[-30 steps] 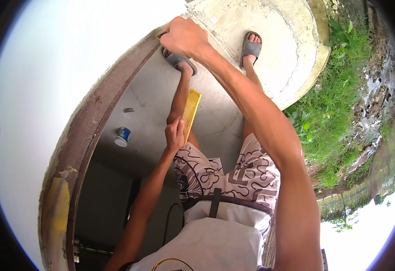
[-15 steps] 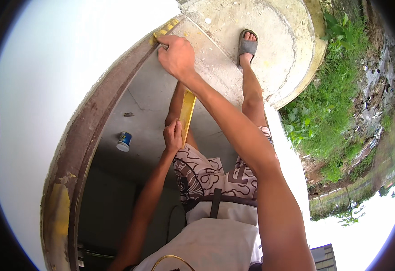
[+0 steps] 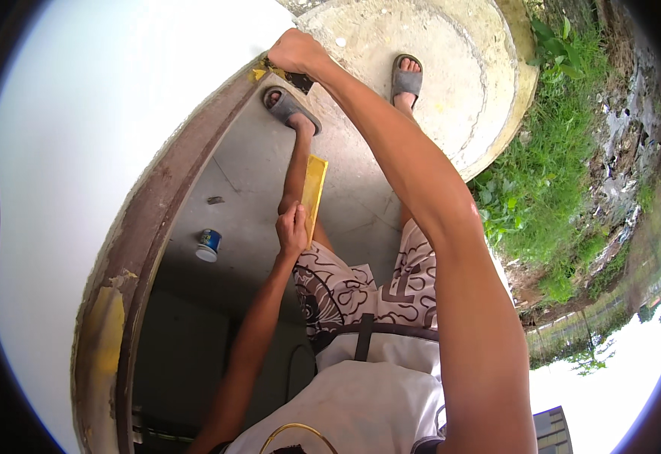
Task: The person is sanding the door frame and applying yellow paint or primer using a piece of sandpaper and a small brush.
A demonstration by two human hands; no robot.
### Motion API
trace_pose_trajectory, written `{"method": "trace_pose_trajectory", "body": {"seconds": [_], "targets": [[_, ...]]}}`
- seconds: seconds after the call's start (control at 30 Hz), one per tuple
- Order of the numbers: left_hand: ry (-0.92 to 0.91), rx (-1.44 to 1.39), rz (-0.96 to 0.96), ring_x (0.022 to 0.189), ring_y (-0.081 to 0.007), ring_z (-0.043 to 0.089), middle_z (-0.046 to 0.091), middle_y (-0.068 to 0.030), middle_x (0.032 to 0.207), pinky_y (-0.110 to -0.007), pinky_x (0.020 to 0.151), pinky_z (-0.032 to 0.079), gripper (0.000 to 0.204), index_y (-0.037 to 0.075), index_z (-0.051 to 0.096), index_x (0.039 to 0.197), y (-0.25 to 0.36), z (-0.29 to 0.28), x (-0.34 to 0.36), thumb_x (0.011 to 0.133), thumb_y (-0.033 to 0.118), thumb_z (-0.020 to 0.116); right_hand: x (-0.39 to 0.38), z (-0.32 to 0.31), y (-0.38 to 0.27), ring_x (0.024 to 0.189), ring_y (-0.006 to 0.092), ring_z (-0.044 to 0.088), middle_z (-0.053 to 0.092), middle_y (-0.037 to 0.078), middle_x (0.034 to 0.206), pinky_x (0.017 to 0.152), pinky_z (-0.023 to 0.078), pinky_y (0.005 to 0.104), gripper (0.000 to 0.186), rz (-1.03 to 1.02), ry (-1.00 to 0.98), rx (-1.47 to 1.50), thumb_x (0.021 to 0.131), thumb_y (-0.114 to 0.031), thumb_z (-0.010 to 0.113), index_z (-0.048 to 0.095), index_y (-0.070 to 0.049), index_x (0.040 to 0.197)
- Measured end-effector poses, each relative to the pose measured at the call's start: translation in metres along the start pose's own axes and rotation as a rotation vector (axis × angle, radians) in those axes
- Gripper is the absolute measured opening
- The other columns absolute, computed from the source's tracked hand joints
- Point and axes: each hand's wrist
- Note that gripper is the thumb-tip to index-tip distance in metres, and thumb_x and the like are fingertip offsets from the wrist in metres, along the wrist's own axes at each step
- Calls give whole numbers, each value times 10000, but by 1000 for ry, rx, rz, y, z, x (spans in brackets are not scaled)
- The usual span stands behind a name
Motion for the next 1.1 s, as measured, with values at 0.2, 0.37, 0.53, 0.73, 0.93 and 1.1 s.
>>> {"method": "trace_pose_trajectory", "body": {"seconds": [0.2, 0.37, 0.53, 0.73, 0.93, 1.1], "targets": [[11, -17, -3, 870, -481, 645, 675, -289, 901, -515, 769, 492, 420, -76, 663, 1040, 6, -1, 0, 1043, 300, 478, -34, -9, -35, 599, 259, 556, 582, 187, 645, 577, 437, 430, 196, 44, -17, 34, 699, -114, 578, 600, 80, 711], [-51, 1, -27, 843, -485, 637, 673, -283, 887, -527, 741, 483, 414, -56, 660, 1009, 5, -5, 3, 1046, 308, 465, -78, -21, -81, 777, 360, 702, 707, 277, 842, 758, 548, 424, 347, 101, -52, -34, 738, -124, 527, 755, 34, 947], [13, -11, 25, 812, -489, 623, 648, -276, 839, -537, 710, 467, 401, -29, 635, 936, 13, -5, 3, 1049, 308, 450, -135, -30, -107, 927, 382, 709, 746, 199, 977, 854, 556, 436, 367, 83, -68, -34, 783, -181, 535, 792, -85, 1027], [37, 52, 29, 789, -498, 600, 609, -267, 788, -554, 684, 440, 395, -2, 581, 855, -3, -2, 7, 1049, 317, 453, -136, -27, -71, 781, 335, 720, 753, 182, 871, 802, 572, 392, 424, 188, 51, 311, 766, -122, 503, 793, -96, 1075], [56, 45, 52, 810, -501, 608, 633, -283, 828, -545, 689, 451, 393, -23, 629, 932, 6, 7, 8, 1048, 312, 460, -135, 42, -55, 1074, 329, 612, 665, 138, 1135, 928, 509, 405, 324, -96, 383, 229, 841, -92, 566, 762, -37, 1093], [29, 57, 9, 821, -509, 602, 631, -294, 830, -552, 692, 447, 406, -33, 640, 961, -9, 1, 1, 1048, 317, 455, -166, 39, -66, 1004, 340, 651, 674, 133, 1122, 895, 529, 415, 329, -100, 188, 161, 819, -83, 566, 775, -58, 1072]]}}
Point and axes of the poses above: each hand's wrist, its own x-axis towards the middle knuckle, its own z-axis out of the palm, y = z × x
